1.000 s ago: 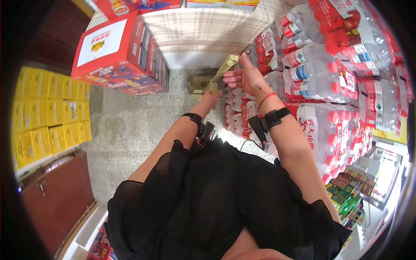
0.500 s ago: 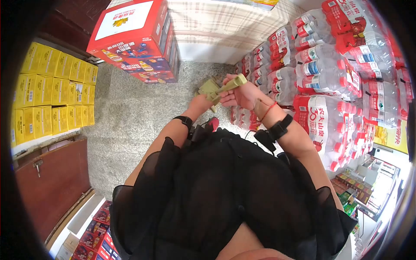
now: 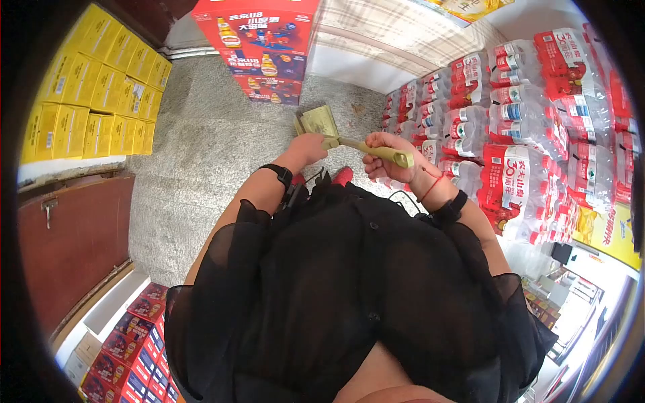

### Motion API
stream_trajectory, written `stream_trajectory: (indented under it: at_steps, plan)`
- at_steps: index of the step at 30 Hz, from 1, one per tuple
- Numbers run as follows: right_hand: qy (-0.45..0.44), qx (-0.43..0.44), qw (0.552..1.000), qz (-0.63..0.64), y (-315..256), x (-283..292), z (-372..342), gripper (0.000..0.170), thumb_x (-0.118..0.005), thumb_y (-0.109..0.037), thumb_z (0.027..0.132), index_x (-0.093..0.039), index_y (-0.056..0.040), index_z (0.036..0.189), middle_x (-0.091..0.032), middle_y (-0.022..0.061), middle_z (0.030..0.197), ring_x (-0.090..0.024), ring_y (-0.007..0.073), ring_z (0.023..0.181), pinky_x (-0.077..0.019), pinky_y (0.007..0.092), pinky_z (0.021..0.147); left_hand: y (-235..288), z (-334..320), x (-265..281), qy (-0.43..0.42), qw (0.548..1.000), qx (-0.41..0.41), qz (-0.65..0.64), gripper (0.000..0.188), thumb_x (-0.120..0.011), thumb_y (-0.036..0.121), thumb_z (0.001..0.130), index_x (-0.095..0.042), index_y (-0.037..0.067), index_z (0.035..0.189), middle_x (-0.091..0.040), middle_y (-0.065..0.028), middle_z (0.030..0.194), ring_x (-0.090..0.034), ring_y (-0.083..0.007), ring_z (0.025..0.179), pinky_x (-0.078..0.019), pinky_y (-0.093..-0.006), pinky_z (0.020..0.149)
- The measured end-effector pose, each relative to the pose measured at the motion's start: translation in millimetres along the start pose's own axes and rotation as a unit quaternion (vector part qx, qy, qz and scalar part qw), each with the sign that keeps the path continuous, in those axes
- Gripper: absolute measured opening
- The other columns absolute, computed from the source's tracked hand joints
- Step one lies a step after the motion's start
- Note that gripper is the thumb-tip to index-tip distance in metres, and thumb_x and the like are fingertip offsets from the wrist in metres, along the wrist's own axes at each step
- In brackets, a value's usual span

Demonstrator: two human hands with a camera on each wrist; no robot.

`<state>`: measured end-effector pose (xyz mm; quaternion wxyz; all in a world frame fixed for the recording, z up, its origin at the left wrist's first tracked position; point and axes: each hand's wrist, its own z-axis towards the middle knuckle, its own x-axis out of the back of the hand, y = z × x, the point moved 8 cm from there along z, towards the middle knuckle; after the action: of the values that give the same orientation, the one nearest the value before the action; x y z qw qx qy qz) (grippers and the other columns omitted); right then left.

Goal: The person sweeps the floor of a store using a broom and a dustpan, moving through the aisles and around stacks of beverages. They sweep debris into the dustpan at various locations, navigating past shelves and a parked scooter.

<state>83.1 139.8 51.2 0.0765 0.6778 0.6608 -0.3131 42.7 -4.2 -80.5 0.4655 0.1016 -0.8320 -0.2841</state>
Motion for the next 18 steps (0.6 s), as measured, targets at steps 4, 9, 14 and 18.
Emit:
stream_trajectory:
  at_steps: [4, 9, 14, 18]
  plan:
    - [-0.019, 0.001, 1.0, -0.018, 12, -16, 6, 0.015, -0.049, -0.022, 0.081, -0.049, -0.0087, 0.087, -0.056, 0.0113, 0.072, -0.059, 0.0267, 0.063, -0.0516, 0.0399, 0.061, -20, -17, -3, 0.028, 0.999, -0.01, -0.017, 0.034, -0.055, 0.033, 0.067, -0.059, 0.005, 0.087, -0.061, -0.0167, 0.086, -0.058, -0.0345, 0.082, -0.0459, -0.0414, 0.072]
    - [-0.148, 0.048, 0.983, 0.093, -18, 24, -3, 0.01, -0.054, -0.02, 0.078, -0.051, -0.0116, 0.083, -0.055, 0.0078, 0.07, -0.056, 0.0213, 0.061, -0.0498, 0.0352, 0.055, -66, -81, 15, -0.001, 0.999, 0.033, 0.01, 0.03, -0.055, 0.031, 0.07, -0.057, 0.006, 0.085, -0.061, -0.0171, 0.083, -0.057, -0.0355, 0.08, -0.0457, -0.0425, 0.071]
    - [-0.008, 0.027, 1.0, 0.008, -30, 37, -9, 0.011, -0.057, -0.021, 0.077, -0.053, -0.0136, 0.083, -0.054, 0.0036, 0.069, -0.053, 0.016, 0.059, -0.0468, 0.03, 0.055, -97, -87, 14, 0.05, 0.996, 0.076, -0.011, 0.028, -0.056, 0.031, 0.069, -0.056, 0.006, 0.083, -0.059, -0.0183, 0.08, -0.057, -0.0366, 0.078, -0.0449, -0.0438, 0.07]
    - [0.071, 0.029, 0.989, -0.127, -41, 57, 1, 0.016, -0.058, -0.018, 0.078, -0.051, -0.012, 0.091, -0.054, 0.0009, 0.069, -0.051, 0.0132, 0.055, -0.0436, 0.027, 0.051, -121, -91, 16, 0.064, 0.989, 0.135, -0.018, 0.029, -0.056, 0.031, 0.069, -0.057, 0.005, 0.082, -0.06, -0.0176, 0.079, -0.057, -0.0355, 0.077, -0.0455, -0.0424, 0.069]
